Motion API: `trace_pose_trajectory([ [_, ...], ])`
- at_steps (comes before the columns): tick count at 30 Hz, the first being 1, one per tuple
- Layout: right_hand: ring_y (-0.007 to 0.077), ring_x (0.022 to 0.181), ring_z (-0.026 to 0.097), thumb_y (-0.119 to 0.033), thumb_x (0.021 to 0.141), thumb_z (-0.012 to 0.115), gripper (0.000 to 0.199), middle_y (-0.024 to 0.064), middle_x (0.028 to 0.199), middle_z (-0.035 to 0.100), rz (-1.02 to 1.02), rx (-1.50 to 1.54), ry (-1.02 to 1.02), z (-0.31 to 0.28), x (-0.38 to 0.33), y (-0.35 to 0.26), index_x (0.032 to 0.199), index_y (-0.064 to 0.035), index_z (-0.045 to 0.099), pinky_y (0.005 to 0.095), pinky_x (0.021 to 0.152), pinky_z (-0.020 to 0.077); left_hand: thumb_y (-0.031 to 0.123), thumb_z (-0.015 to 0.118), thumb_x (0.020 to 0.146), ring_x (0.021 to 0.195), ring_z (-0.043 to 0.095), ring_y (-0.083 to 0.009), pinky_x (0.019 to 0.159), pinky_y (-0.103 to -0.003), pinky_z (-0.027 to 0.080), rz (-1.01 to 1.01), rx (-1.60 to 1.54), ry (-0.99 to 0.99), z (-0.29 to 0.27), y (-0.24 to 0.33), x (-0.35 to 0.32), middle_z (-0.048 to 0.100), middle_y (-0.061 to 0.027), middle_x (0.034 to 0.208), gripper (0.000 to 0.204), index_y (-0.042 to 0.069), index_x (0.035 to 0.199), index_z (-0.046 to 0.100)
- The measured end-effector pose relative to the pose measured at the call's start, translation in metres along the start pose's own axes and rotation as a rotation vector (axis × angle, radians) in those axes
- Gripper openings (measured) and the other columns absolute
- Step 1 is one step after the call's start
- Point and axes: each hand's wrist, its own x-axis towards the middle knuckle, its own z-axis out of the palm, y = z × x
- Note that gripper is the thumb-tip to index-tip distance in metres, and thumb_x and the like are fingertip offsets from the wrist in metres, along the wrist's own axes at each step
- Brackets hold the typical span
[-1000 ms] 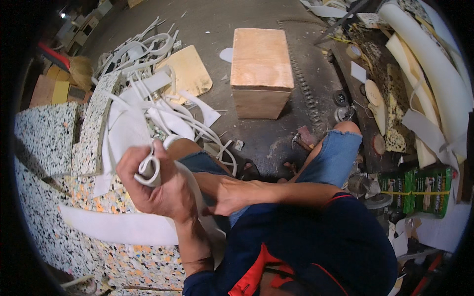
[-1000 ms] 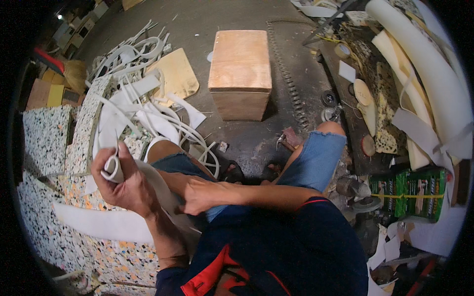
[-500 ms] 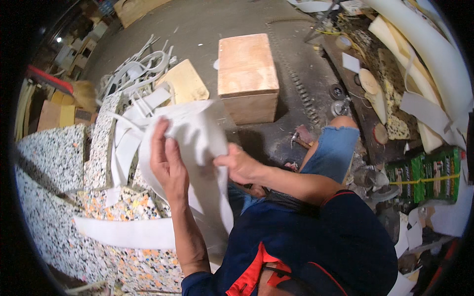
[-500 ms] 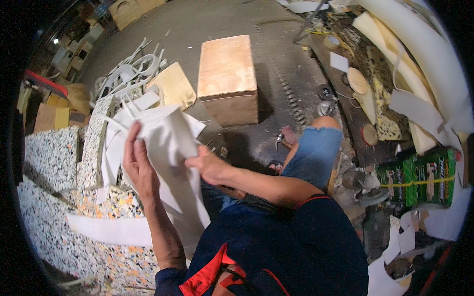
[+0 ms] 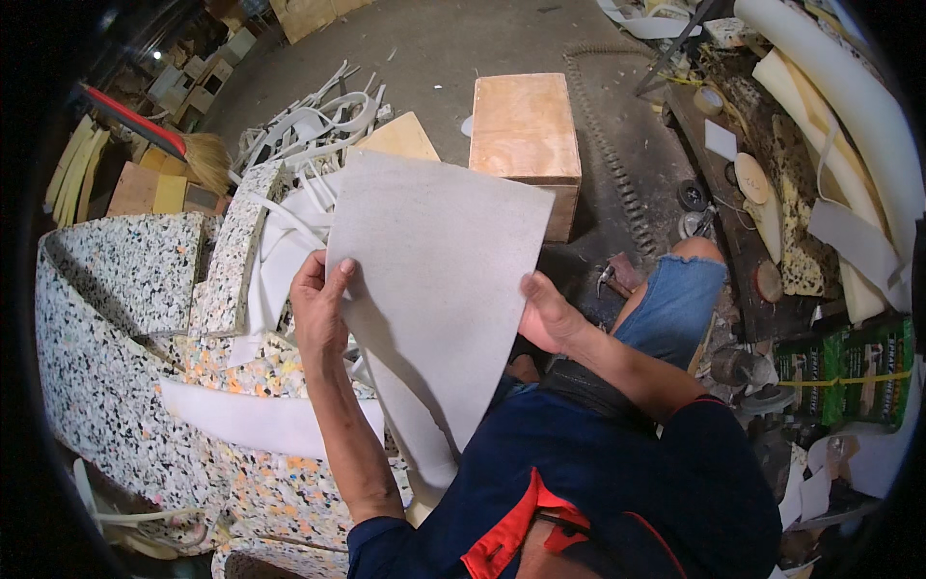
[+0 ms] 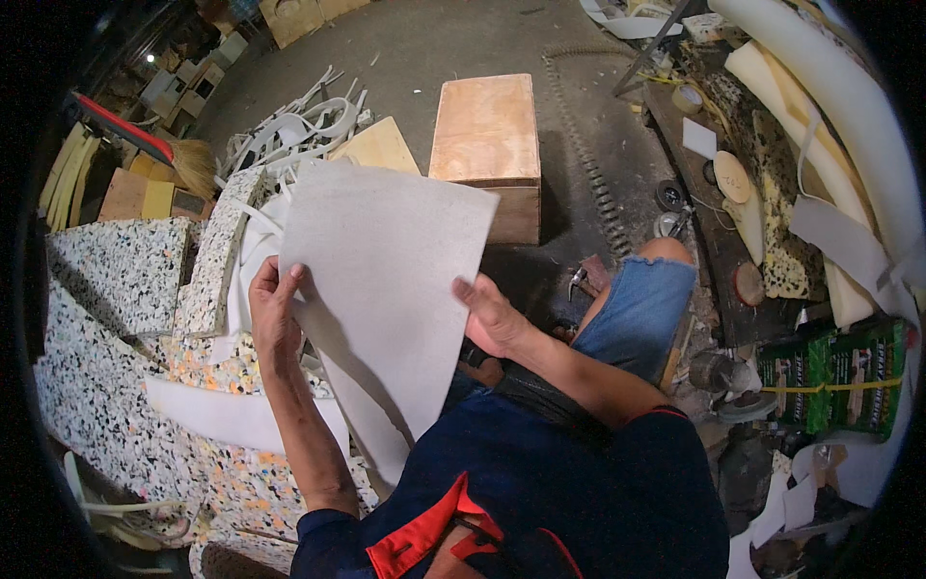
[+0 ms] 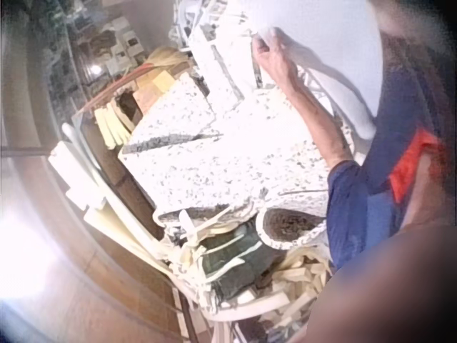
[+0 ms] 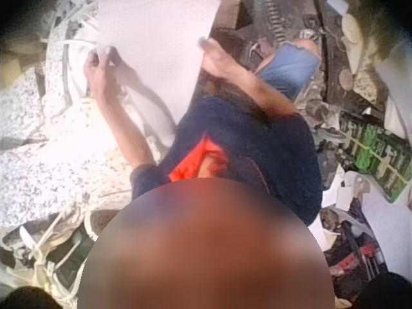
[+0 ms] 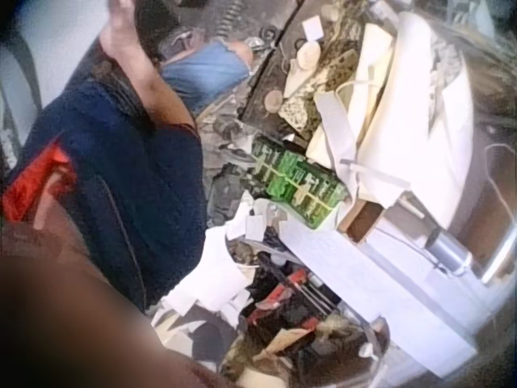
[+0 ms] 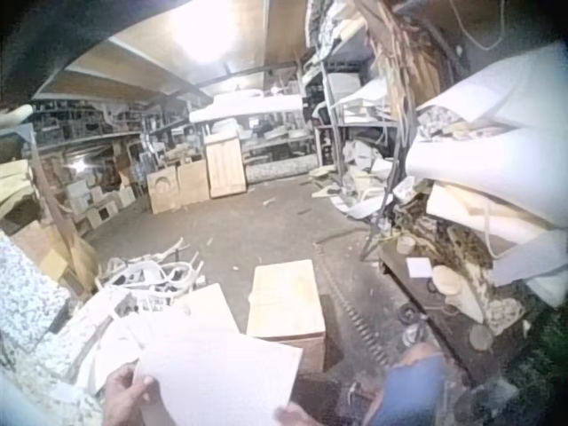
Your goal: The person assembles a small wooden box by hammering nails into its sides, then sands the surfaces with sandpaper. The person applies a finish using a spray gun and finally wraps the box with a white sheet.
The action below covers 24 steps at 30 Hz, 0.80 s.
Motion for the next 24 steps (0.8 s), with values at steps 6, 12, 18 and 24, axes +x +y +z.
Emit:
trace_pose_trajectory([
  [6,0.0236,0.120,0.059,-0.012,0.100,0.061,0.044,0.0165,0.133,0.059,-0.020,-0.255,0.252,0.019,0.013,0.003,0.139,0.0053,0.047,0.0396,0.101,0.0512,0.012,0.073,0.093,0.085,0.059,-0.0091,0.078,-0.025,0.047,0.209,-0.010,-0.018,0.001,0.031,-0.005,0.068,-0.0035,0.096,0.021,0.001,0.107,0.064],
  [12,0.0141,0.088,0.062,-0.017,0.096,0.067,0.030,0.0098,0.103,0.068,-0.420,-0.309,0.142,0.098,0.090,-0.063,0.112,0.0080,0.064,0.0323,0.072,0.0533,0.019,0.072,0.095,0.093,0.062,-0.0147,0.084,-0.029,0.050,0.471,0.106,0.191,-0.027,0.145,0.031,0.068,-0.0077,0.106,0.031,-0.001,0.116,0.063],
  [18,0.0181,0.075,0.066,-0.017,0.095,0.068,0.024,0.0114,0.094,0.070,-0.899,-0.367,-0.208,0.243,0.190,-0.150,0.107,0.0036,0.063,0.0284,0.064,0.0541,0.030,0.073,0.093,0.099,0.065,-0.0226,0.085,-0.037,0.054,0.775,0.435,0.482,-0.078,0.293,0.053,0.068,-0.0111,0.112,0.049,0.001,0.130,0.060],
  [24,0.0126,0.064,0.061,-0.022,0.098,0.066,0.025,0.0095,0.081,0.068,-0.568,-0.861,-0.028,0.232,0.117,-0.175,0.102,0.0023,0.065,0.0294,0.054,0.0506,0.041,0.070,0.091,0.101,0.065,-0.0261,0.086,-0.038,0.053,0.543,0.478,0.270,-0.062,0.291,0.020,0.067,-0.0146,0.114,0.064,-0.003,0.135,0.055],
])
